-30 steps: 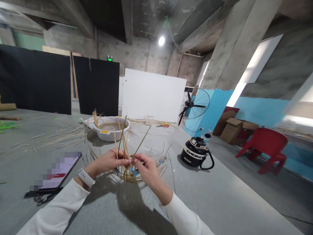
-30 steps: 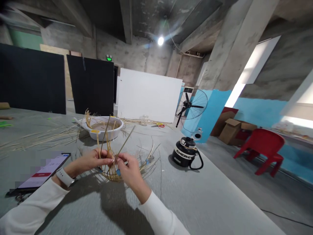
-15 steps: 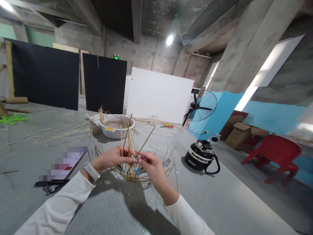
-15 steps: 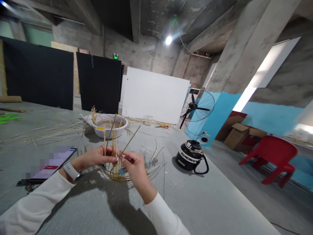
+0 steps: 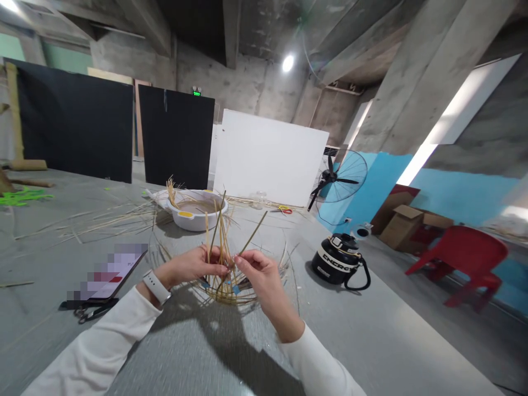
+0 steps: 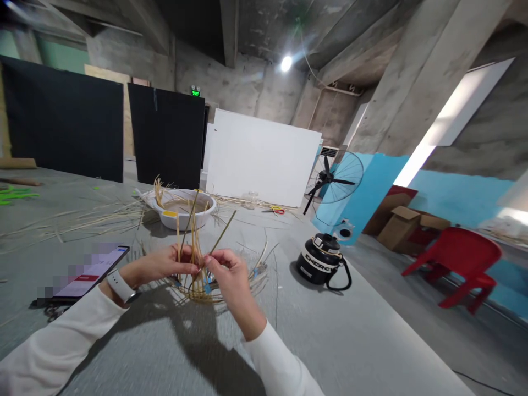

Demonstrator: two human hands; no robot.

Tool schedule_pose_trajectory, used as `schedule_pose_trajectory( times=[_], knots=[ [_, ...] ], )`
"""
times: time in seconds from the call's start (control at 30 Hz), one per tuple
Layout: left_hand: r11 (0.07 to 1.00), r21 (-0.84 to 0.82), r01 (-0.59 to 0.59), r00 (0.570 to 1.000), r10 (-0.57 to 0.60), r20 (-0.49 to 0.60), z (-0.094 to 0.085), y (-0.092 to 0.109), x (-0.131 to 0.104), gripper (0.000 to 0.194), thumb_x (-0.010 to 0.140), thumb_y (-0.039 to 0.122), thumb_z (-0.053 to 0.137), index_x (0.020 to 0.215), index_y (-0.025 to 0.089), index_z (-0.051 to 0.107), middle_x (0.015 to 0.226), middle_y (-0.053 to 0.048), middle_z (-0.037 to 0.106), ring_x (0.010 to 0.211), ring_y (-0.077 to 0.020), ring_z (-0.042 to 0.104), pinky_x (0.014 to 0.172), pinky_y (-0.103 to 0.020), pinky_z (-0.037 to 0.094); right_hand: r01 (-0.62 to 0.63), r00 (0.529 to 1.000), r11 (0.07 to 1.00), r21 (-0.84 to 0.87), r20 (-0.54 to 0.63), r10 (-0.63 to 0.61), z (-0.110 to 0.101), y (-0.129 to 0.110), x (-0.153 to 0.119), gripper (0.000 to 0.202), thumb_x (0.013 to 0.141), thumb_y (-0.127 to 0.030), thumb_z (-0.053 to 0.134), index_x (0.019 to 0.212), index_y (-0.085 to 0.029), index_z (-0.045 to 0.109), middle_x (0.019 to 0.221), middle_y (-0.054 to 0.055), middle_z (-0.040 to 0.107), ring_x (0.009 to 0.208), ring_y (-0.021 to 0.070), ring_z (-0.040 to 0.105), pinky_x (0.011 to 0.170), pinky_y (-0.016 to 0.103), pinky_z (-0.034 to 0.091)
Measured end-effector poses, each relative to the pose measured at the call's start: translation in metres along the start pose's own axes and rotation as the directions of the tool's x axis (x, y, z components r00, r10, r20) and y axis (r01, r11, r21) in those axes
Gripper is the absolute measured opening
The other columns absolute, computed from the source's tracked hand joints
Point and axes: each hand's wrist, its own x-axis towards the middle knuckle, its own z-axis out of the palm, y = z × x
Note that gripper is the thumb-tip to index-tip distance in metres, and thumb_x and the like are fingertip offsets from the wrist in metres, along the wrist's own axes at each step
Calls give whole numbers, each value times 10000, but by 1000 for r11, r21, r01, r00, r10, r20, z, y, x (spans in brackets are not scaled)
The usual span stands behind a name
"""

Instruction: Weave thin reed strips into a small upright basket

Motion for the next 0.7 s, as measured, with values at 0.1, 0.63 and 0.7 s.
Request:
schedule_pose_trajectory(
  times=[0.1,0.63,0.7],
  knots=[
    [1000,24,0,1000,1,-22,2,0,1,169,742,298,683,800,143,650,702,20,610,695,-110,528,700,-237,382,27,1000,998,-49,6,-26,-1,0,1,209,742,-368,640,706,-164,614,667,-3,580,638,128,512,579,236,408],
    [998,33,-58,986,62,-152,-11,21,-10,196,786,294,644,907,140,654,826,-47,712,793,-168,653,735,-274,480,217,959,919,-328,-106,-264,-9,-19,-4,208,785,-352,575,683,-175,614,766,41,637,767,177,570,725,290,415],
    [996,64,-70,987,79,-139,-11,19,-9,187,788,292,639,892,138,657,790,-44,713,765,-161,651,734,-270,479,188,954,898,-398,-146,-264,-9,-12,-1,211,761,-345,582,638,-174,600,750,39,623,777,181,560,733,290,404]
  ],
)
